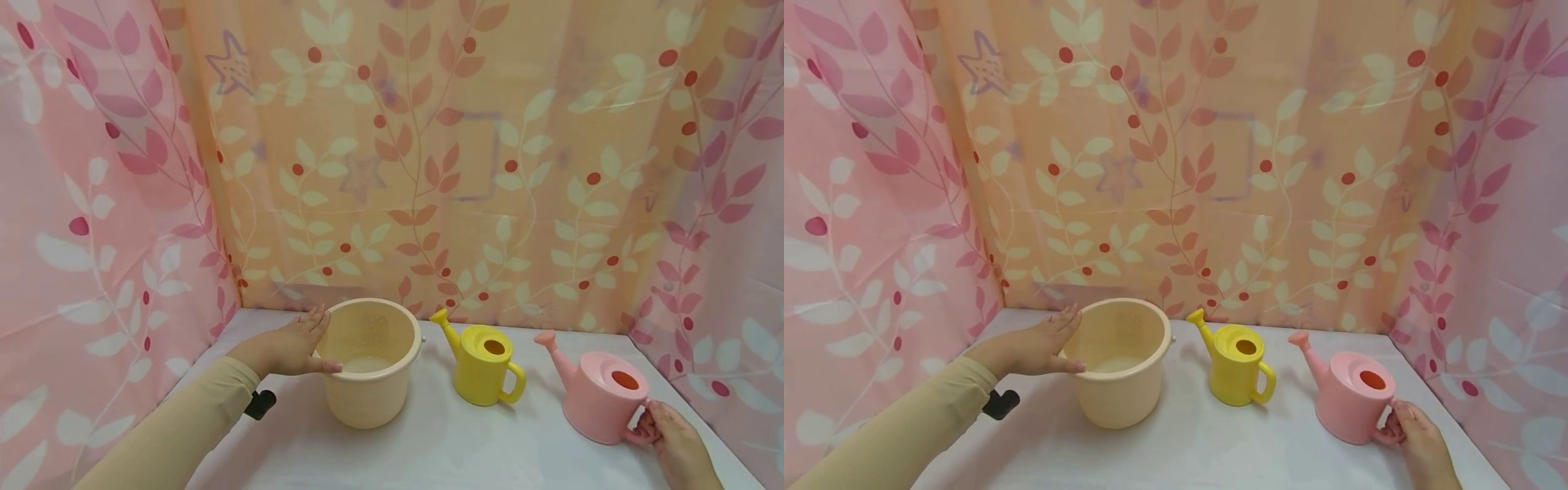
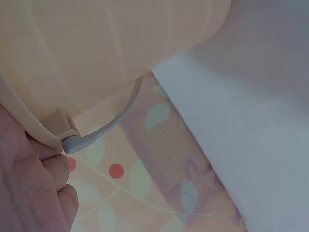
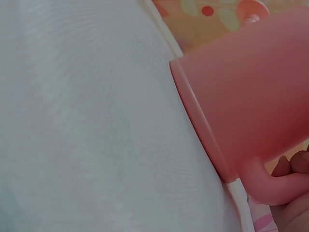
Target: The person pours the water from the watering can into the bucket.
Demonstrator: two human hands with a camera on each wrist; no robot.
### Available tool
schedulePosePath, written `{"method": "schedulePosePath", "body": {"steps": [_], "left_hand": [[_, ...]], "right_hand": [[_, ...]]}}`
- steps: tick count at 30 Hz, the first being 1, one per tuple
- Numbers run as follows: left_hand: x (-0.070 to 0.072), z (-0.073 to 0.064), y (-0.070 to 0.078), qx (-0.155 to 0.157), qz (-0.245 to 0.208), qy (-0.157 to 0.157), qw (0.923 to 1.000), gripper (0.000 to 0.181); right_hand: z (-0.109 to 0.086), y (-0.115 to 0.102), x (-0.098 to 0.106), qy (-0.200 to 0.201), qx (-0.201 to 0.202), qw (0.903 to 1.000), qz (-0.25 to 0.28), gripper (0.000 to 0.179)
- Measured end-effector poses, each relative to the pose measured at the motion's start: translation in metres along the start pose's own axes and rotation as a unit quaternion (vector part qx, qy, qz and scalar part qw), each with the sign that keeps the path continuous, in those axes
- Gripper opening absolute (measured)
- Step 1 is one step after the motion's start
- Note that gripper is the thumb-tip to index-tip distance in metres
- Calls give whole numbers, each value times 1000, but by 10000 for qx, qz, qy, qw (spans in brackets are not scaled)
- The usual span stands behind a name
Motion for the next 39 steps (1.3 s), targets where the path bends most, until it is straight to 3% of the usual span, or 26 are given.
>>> {"method": "schedulePosePath", "body": {"steps": [5,11,18,25,29,33,39], "left_hand": [[-1,1,-2,-12,75,25,10000,111],[-3,2,-3,-21,122,30,9999,112],[-2,1,-1,-39,67,2,10000,111],[-1,0,-1,-37,76,34,10000,111],[-2,2,-2,-15,98,43,9999,110],[-2,2,-2,9,111,43,9999,110],[-1,1,0,29,99,31,9999,109]], "right_hand": [[1,-5,-7,145,-236,9995,-174,33],[-2,-7,-10,686,-957,9869,-1102,42],[-5,-19,-20,1496,-1328,9519,-2322,49],[-9,-38,-23,2362,-1393,9229,-2704,50],[-13,-53,-25,2923,-1114,9287,-1990,41],[-13,-68,-28,3378,-624,9364,-725,31],[-11,-77,-30,3655,-47,9302,-341,27]]}}
Point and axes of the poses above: each hand's wrist, its own z-axis towards the middle knuckle, its own x-axis out of the back of the hand, y = z × x, the point moved 1 cm from there along z, towards the middle knuckle, and after that the axes turned 15 degrees about -z, right-handed, at the moved point
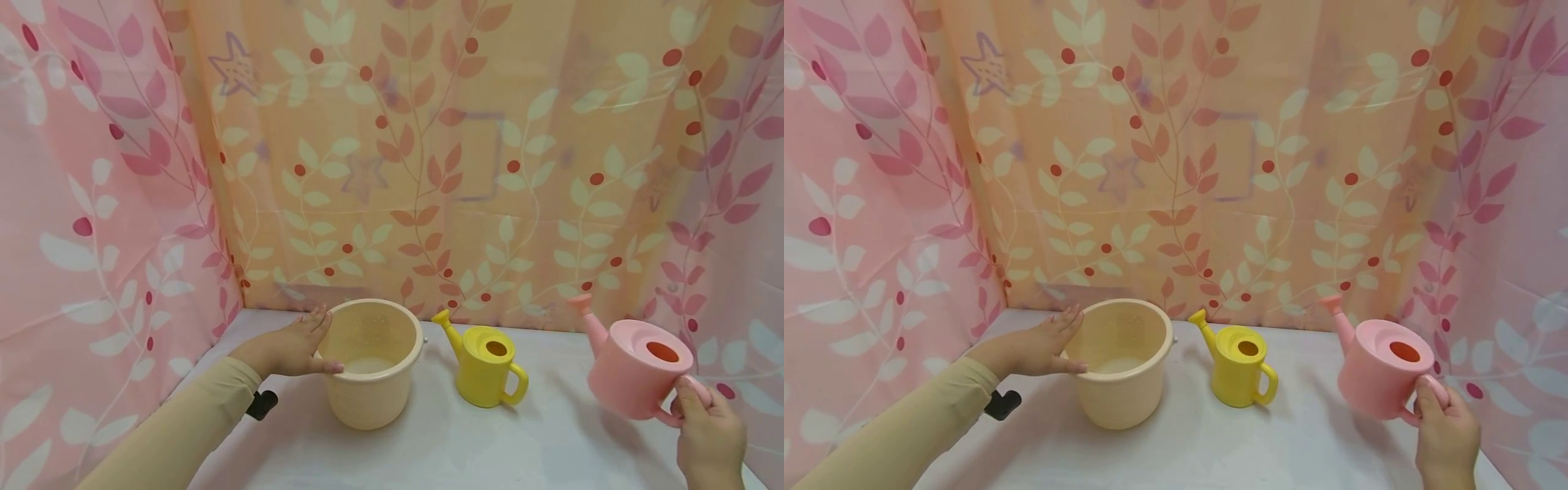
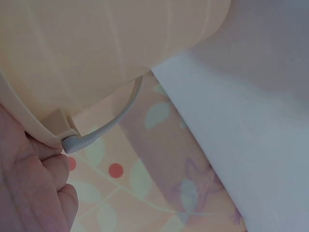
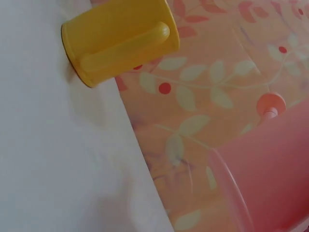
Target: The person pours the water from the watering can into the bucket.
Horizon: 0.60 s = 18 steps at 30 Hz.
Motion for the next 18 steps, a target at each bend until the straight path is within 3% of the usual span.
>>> {"method": "schedulePosePath", "body": {"steps": [4,5,8,12,18], "left_hand": [[0,0,0,6,-29,11,10000,108],[0,0,0,1,-27,12,10000,108],[0,0,-1,-9,-25,20,10000,108],[0,0,-1,-21,13,29,10000,110],[0,-1,-1,-27,12,47,10000,110]], "right_hand": [[7,2,1,-37,95,9991,423,22],[12,7,1,-111,293,9977,594,20],[10,-1,1,-136,146,9972,715,18],[-1,-21,-1,-98,-68,9985,525,19],[-7,-38,-4,-429,144,9973,579,17]]}}
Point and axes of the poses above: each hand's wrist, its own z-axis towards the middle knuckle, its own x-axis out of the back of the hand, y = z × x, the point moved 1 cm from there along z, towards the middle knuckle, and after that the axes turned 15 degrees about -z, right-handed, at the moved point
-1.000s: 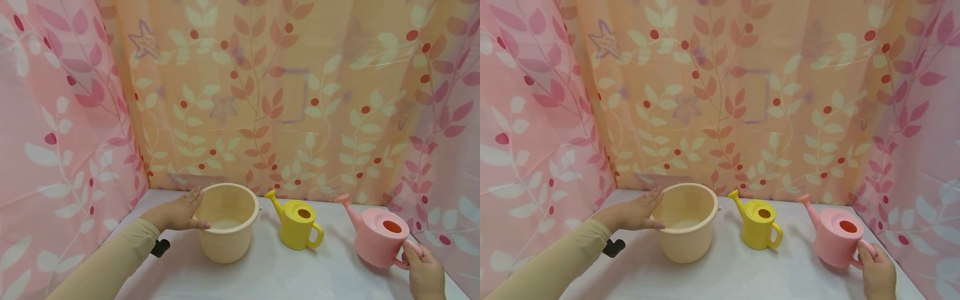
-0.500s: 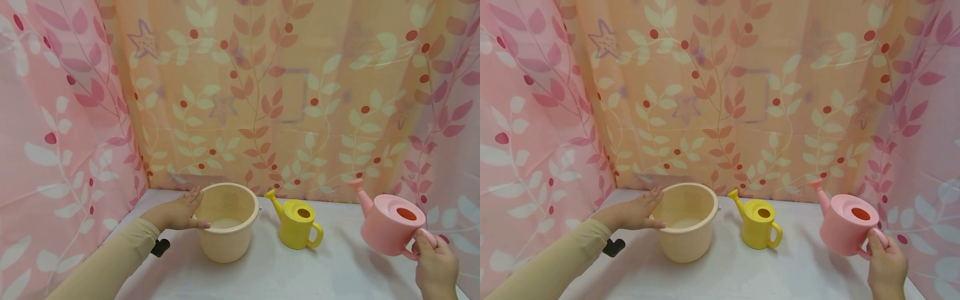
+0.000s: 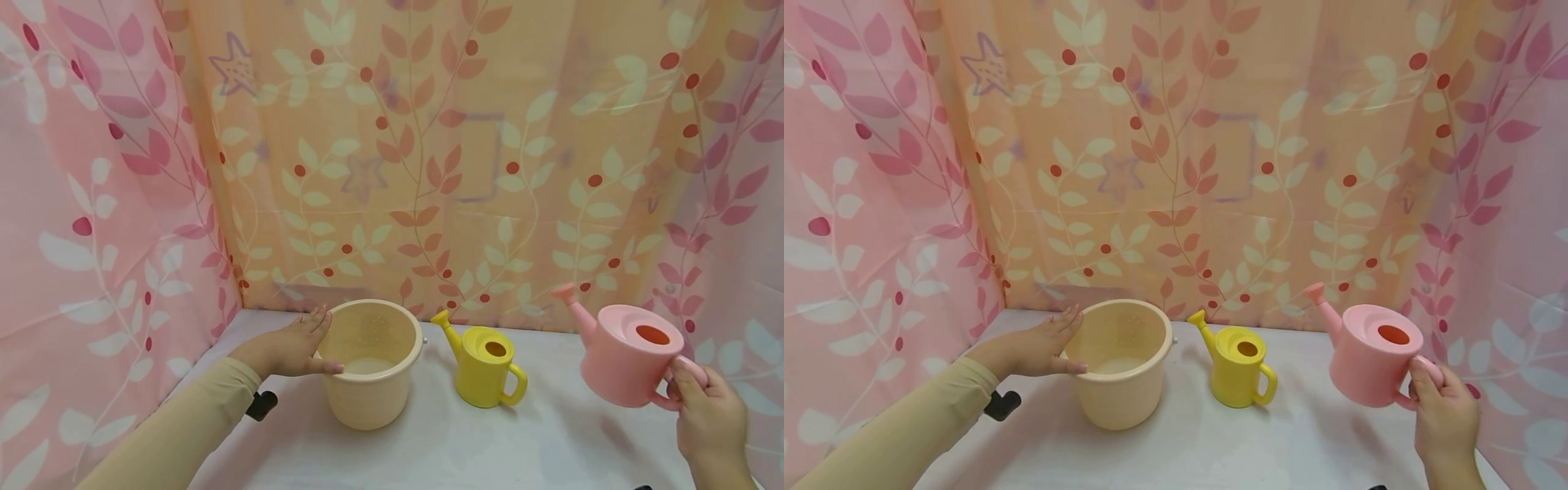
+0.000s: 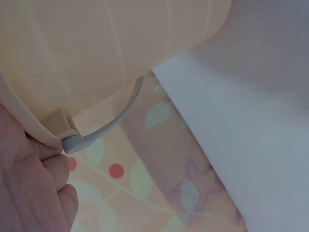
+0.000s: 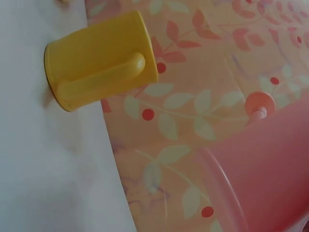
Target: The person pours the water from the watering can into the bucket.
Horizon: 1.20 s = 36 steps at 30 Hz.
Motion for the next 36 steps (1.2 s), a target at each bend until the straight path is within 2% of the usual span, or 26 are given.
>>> {"method": "schedulePosePath", "body": {"steps": [7,10,14,18,27,36], "left_hand": [[0,-1,0,-15,-35,10,10000,111],[-1,-1,-1,-24,-28,21,10000,111],[-2,-1,-1,-60,-7,35,10000,111],[-2,0,-1,-70,-2,29,10000,110],[0,0,0,-39,54,7,10000,110],[-1,1,-1,-29,86,-18,10000,110]], "right_hand": [[-2,-20,-15,-525,488,9961,513,20],[-3,-27,-22,-728,727,9937,455,23],[-6,-34,-31,-879,767,9930,167,24],[-9,-42,-41,-1036,846,9909,115,25],[-20,-56,-70,-1294,980,9867,121,24],[-30,-70,-96,-1653,1221,9782,290,20]]}}
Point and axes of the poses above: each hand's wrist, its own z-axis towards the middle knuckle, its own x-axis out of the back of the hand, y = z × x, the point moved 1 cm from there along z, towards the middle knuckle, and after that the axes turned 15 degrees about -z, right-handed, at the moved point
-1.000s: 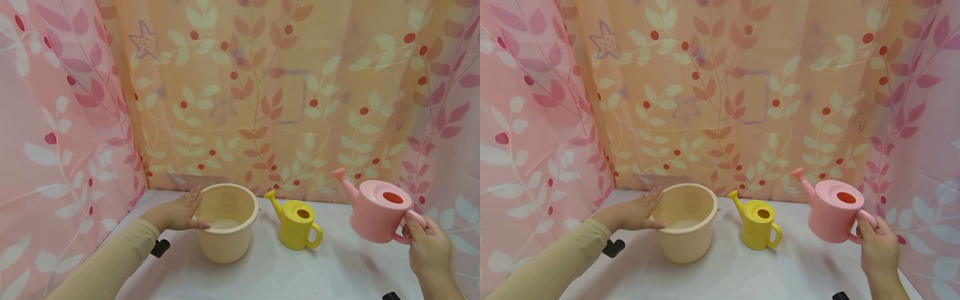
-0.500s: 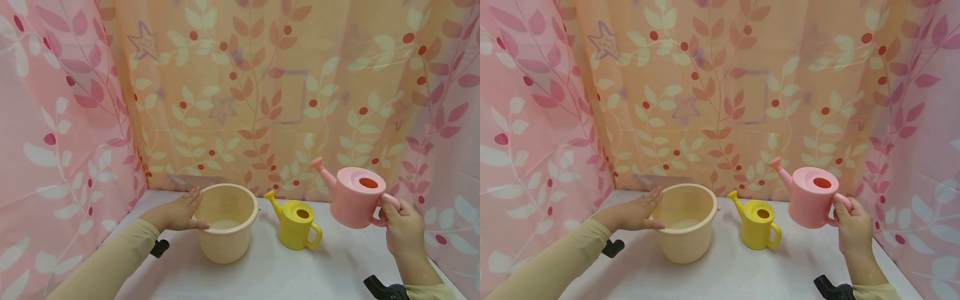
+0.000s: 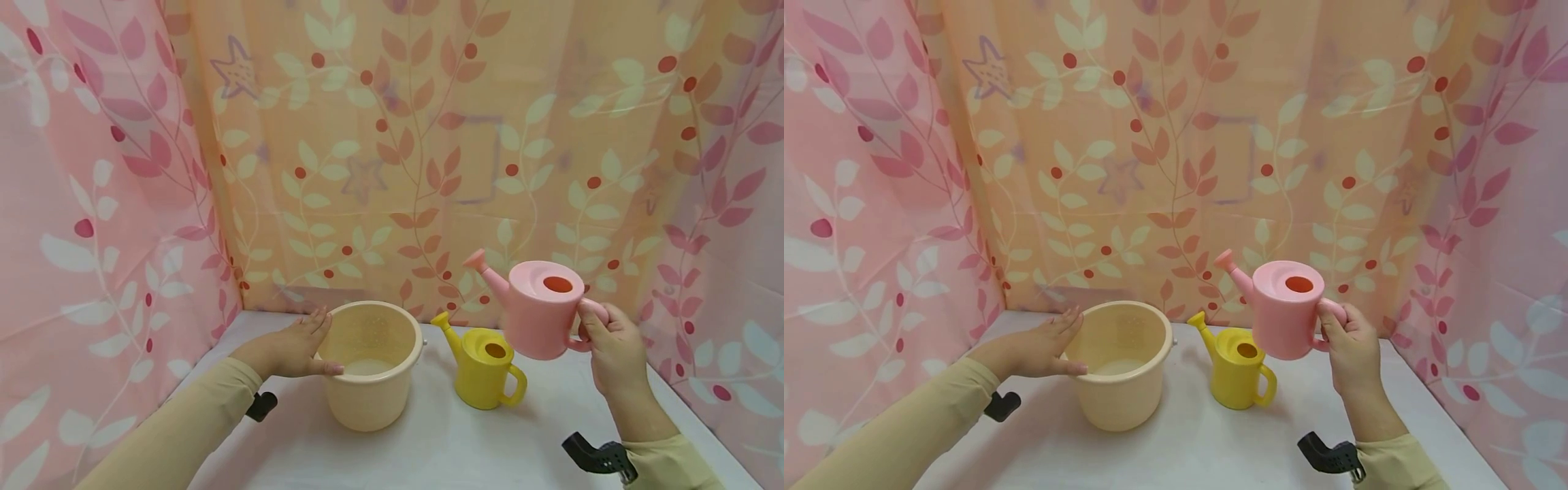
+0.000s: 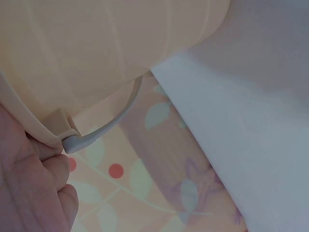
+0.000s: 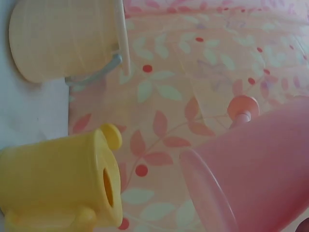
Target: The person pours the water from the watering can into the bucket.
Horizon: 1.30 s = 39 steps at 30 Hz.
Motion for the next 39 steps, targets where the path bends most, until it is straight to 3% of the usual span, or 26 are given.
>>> {"method": "schedulePosePath", "body": {"steps": [8,15,23,28,39], "left_hand": [[-1,2,1,20,-37,-40,10000,110],[-1,2,1,-29,-15,-27,10000,111],[-2,3,1,-54,-26,-6,10000,110],[-2,3,1,-63,-85,7,9999,110],[-3,1,-3,47,-66,34,10000,111]], "right_hand": [[1,-9,-17,-462,317,9981,-255,26],[1,-17,-28,-840,608,9920,-713,18],[2,-22,-44,-1164,783,9726,-1854,29],[2,-24,-53,-1331,662,9637,-2218,39],[4,-33,-75,-1941,734,9509,-2295,40]]}}
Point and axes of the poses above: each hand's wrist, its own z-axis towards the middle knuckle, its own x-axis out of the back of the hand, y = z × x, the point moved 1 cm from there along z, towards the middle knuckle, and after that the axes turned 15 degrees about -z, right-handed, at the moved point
